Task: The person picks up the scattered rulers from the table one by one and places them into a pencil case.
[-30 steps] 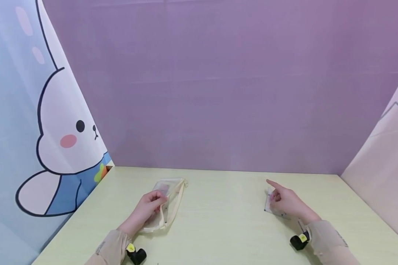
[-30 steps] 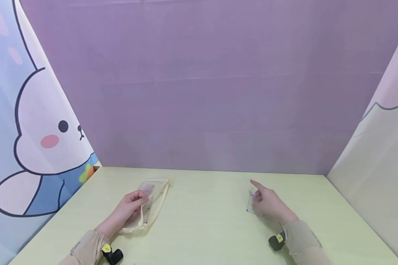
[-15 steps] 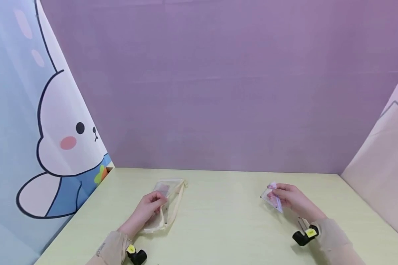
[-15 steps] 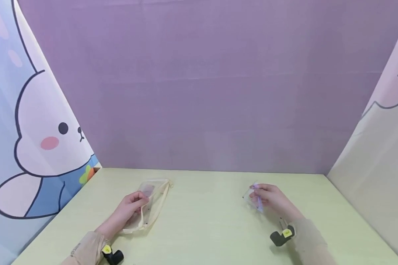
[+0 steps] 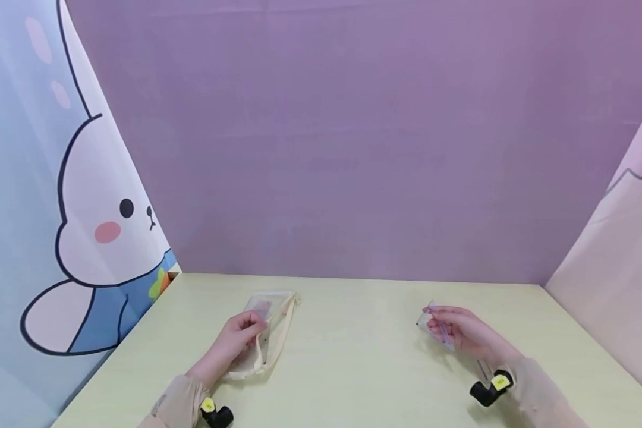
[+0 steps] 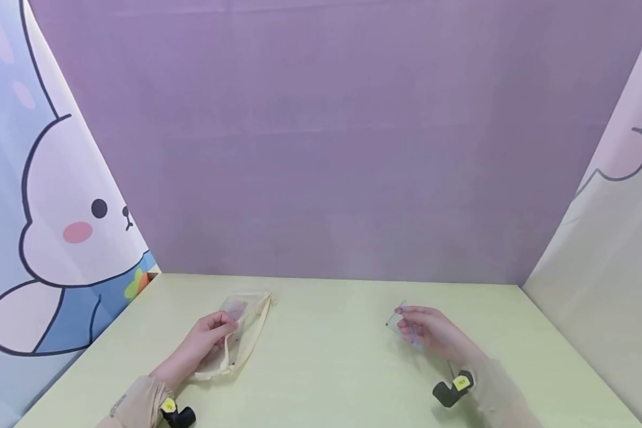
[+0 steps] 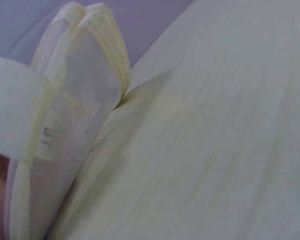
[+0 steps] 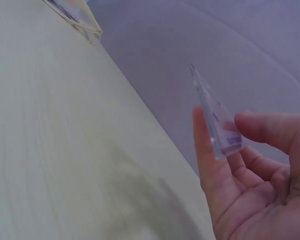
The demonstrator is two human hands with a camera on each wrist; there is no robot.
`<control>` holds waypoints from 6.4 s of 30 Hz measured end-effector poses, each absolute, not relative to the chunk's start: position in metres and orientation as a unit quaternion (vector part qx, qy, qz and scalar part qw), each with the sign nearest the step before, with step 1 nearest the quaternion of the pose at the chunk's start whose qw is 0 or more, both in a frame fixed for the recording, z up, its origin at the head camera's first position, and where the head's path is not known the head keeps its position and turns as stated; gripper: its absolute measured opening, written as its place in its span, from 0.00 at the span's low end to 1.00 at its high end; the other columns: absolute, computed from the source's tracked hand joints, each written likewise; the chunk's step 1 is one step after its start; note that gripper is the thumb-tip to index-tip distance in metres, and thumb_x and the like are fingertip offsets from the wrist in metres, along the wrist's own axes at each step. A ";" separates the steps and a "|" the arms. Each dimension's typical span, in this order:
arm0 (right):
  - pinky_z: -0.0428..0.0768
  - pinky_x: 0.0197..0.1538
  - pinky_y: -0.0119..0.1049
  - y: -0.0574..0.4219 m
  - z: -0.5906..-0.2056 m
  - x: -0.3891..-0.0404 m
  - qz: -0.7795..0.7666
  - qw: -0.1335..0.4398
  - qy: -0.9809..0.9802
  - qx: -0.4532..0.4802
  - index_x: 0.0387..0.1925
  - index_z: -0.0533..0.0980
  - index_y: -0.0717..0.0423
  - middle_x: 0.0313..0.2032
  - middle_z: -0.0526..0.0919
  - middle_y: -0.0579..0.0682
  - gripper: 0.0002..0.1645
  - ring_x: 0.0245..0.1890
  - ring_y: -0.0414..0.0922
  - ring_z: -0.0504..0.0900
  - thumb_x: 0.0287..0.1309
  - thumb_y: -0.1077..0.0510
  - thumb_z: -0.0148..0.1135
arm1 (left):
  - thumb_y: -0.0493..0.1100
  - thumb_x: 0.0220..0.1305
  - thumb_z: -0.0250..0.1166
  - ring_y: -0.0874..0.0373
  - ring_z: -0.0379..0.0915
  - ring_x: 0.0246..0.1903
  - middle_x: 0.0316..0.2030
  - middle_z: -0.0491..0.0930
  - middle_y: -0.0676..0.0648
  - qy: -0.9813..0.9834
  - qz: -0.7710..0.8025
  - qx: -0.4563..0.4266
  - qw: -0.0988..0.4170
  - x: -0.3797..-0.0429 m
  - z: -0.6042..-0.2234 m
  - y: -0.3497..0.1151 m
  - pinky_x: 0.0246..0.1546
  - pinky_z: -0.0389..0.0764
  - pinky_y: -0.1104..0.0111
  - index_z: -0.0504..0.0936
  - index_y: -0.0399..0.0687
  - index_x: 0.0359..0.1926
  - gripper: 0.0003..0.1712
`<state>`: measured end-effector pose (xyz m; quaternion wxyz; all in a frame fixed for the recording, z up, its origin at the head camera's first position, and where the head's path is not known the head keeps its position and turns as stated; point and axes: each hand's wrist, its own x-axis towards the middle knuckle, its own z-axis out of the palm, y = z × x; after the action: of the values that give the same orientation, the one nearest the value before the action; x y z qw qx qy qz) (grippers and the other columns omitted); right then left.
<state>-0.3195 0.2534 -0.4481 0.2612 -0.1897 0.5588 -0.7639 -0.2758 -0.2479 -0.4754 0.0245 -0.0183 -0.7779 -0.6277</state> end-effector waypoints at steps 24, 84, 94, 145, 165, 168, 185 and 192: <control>0.80 0.47 0.33 0.235 -0.445 -0.323 -0.770 0.260 0.555 -0.177 0.48 0.76 0.59 0.37 0.84 0.52 0.17 0.39 0.41 0.84 0.72 0.68 0.40 | 0.39 0.62 0.66 0.58 0.66 0.22 0.22 0.70 0.49 -0.779 -0.626 -0.030 0.035 -0.277 -0.475 -0.250 0.23 0.68 0.71 0.76 0.37 0.32 0.09; 0.81 0.38 0.30 0.169 -0.436 -0.326 -0.741 0.255 0.598 -0.165 0.52 0.75 0.61 0.36 0.82 0.49 0.15 0.31 0.39 0.82 0.72 0.62 0.45 | 0.41 0.62 0.66 0.58 0.65 0.20 0.20 0.69 0.48 -0.782 -0.621 -0.041 0.031 -0.277 -0.473 -0.246 0.20 0.66 0.72 0.75 0.39 0.32 0.10; 0.81 0.38 0.31 0.153 -0.441 -0.330 -0.740 0.263 0.597 -0.164 0.49 0.78 0.58 0.36 0.82 0.49 0.15 0.29 0.38 0.82 0.72 0.63 0.46 | 0.40 0.62 0.66 0.59 0.65 0.20 0.21 0.69 0.49 -0.780 -0.623 -0.044 0.033 -0.278 -0.476 -0.246 0.20 0.67 0.72 0.76 0.38 0.32 0.09; 0.81 0.41 0.33 0.096 -0.447 -0.334 -0.736 0.293 0.581 -0.187 0.60 0.68 0.73 0.40 0.82 0.52 0.21 0.32 0.39 0.81 0.71 0.65 0.47 | 0.40 0.62 0.66 0.58 0.65 0.21 0.21 0.69 0.48 -0.783 -0.620 -0.038 0.034 -0.276 -0.475 -0.245 0.22 0.67 0.72 0.76 0.39 0.32 0.09; 0.81 0.41 0.33 0.068 -0.453 -0.332 -0.735 0.308 0.577 -0.181 0.55 0.69 0.76 0.33 0.81 0.52 0.18 0.30 0.40 0.82 0.69 0.67 0.48 | 0.40 0.61 0.66 0.59 0.65 0.21 0.21 0.70 0.50 -0.787 -0.616 -0.029 0.032 -0.276 -0.475 -0.247 0.21 0.67 0.72 0.76 0.39 0.33 0.09; 0.82 0.40 0.32 0.064 -0.454 -0.332 -0.732 0.303 0.586 -0.171 0.54 0.67 0.79 0.31 0.81 0.51 0.19 0.29 0.39 0.83 0.69 0.66 0.49 | 0.40 0.61 0.66 0.59 0.65 0.21 0.21 0.70 0.50 -0.785 -0.618 -0.028 0.029 -0.276 -0.475 -0.247 0.21 0.67 0.72 0.76 0.40 0.33 0.09; 0.82 0.37 0.33 0.027 -0.456 -0.339 -0.718 0.293 0.612 -0.154 0.41 0.76 0.70 0.28 0.83 0.52 0.10 0.28 0.41 0.84 0.66 0.65 0.54 | 0.40 0.61 0.66 0.59 0.65 0.21 0.21 0.70 0.50 -0.782 -0.622 -0.033 0.030 -0.280 -0.473 -0.245 0.21 0.66 0.72 0.76 0.40 0.32 0.08; 0.82 0.38 0.34 0.010 -0.461 -0.340 -0.707 0.295 0.626 -0.146 0.45 0.75 0.76 0.28 0.84 0.53 0.15 0.28 0.41 0.84 0.64 0.64 0.56 | 0.41 0.60 0.67 0.59 0.63 0.19 0.21 0.70 0.50 -0.779 -0.626 -0.020 0.026 -0.276 -0.472 -0.247 0.16 0.63 0.72 0.76 0.41 0.33 0.08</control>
<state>-0.3402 0.0101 -0.4605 0.2947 -0.1457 0.6262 -0.7069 -0.2757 -0.2472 -0.4715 0.0264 -0.0200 -0.7792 -0.6258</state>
